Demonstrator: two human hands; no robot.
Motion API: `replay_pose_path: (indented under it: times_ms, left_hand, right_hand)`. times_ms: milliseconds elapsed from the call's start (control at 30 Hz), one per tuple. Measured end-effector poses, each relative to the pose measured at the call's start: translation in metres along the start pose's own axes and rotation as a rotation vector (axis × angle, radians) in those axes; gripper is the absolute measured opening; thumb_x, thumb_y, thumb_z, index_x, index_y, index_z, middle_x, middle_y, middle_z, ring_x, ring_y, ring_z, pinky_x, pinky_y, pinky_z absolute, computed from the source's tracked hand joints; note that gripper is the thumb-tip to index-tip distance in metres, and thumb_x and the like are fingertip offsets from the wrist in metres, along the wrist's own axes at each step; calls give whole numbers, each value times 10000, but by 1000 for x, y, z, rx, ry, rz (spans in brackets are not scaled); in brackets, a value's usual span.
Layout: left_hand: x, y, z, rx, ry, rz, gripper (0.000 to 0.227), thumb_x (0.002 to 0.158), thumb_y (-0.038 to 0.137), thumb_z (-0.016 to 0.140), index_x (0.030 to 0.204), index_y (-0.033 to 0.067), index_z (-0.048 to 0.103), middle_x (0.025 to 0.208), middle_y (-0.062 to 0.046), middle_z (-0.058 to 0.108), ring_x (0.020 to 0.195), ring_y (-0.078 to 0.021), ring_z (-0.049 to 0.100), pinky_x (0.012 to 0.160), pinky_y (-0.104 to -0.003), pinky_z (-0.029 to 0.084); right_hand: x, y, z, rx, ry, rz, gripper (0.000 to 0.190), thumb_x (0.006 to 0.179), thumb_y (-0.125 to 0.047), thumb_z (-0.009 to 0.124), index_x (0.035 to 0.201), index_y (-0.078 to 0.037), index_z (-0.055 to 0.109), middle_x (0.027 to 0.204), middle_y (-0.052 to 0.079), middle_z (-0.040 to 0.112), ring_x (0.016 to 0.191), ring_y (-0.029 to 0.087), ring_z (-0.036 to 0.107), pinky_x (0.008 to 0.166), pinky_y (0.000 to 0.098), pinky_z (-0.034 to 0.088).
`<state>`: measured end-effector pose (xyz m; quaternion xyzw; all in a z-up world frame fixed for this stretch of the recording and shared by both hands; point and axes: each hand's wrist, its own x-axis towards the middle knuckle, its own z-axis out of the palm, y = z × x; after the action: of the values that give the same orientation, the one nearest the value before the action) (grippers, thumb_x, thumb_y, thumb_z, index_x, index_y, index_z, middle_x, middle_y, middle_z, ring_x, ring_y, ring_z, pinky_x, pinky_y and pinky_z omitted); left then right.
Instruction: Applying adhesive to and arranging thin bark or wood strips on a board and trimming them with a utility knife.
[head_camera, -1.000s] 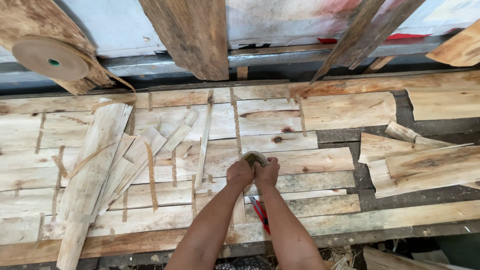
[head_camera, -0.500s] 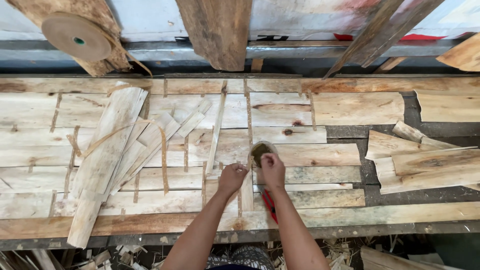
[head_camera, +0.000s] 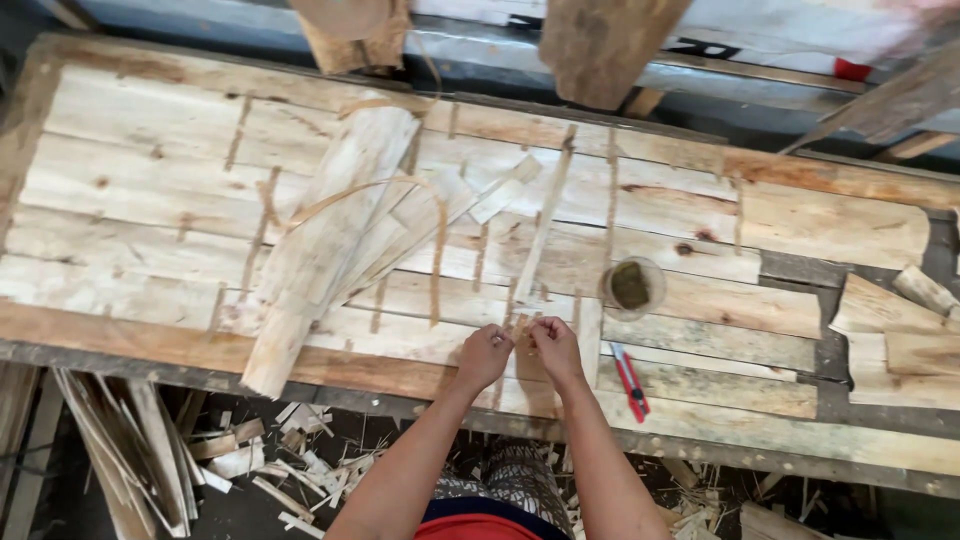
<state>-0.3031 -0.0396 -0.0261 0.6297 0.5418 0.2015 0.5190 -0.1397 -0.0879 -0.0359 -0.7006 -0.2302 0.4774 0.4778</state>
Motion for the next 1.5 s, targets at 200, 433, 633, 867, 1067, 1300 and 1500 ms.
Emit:
replay_pose_path:
  times_ms: [200, 433, 633, 867, 1067, 1300, 1500]
  left_hand:
    - [-32, -34, -92, 12, 167, -92, 187, 900, 249, 693, 931, 69, 733, 864, -127, 769, 827, -273, 745, 725, -397, 563]
    - [-50, -93, -141, 36, 203, -173, 216, 913, 263, 692, 979, 59, 676, 844, -126, 744, 806, -286, 729, 739, -410, 558]
    - [-54, -122, -139, 31, 119, -175, 196, 887, 245, 691, 925, 53, 689, 836, -127, 740, 808, -287, 742, 769, -400, 575]
    - [-54, -118, -129, 72, 41, -252, 178, 836, 203, 682, 843, 45, 763, 805, -176, 751, 806, -316, 750, 774, -421, 587]
    - [-57, -95, -140, 5, -30, -455, 247, 875, 192, 652, 789, -16, 757, 745, -170, 757, 687, -283, 749, 710, -399, 589]
    - [-62, -86, -142, -201, -25, -549, 249, 878, 147, 681, 808, -92, 670, 729, -180, 732, 609, -265, 726, 616, -402, 580]
    - [-63, -77, -144, -111, -7, -610, 238, 872, 182, 662, 833, -47, 716, 744, -166, 752, 651, -266, 765, 668, -386, 594]
  right_hand:
    - [-33, -6, 83, -80, -54, 34, 148, 980, -172, 659, 1037, -38, 685, 847, 27, 681, 733, 105, 610, 658, 286, 508]
    - [-56, 32, 161, -266, -97, 27, 149, 959, -183, 672, 977, -38, 699, 808, 51, 694, 711, 130, 626, 658, 304, 527]
    - [-68, 47, 188, -482, 24, -69, 199, 879, -224, 717, 941, -36, 694, 819, 80, 728, 751, 193, 694, 717, 339, 560]
    - [-54, 48, 185, -562, 8, 6, 296, 877, -334, 745, 925, -44, 712, 849, 95, 751, 774, 226, 712, 732, 365, 567]
    - [-59, 28, 193, -677, 36, 88, 397, 811, -424, 826, 844, -41, 730, 815, 115, 755, 754, 249, 714, 724, 380, 565]
    - [-55, 30, 199, -721, 75, 190, 444, 753, -473, 870, 812, -59, 720, 829, 117, 771, 777, 262, 733, 732, 392, 578]
    - [-59, 18, 203, -752, 105, 197, 456, 741, -486, 883, 819, -70, 713, 845, 120, 765, 806, 270, 733, 752, 398, 579]
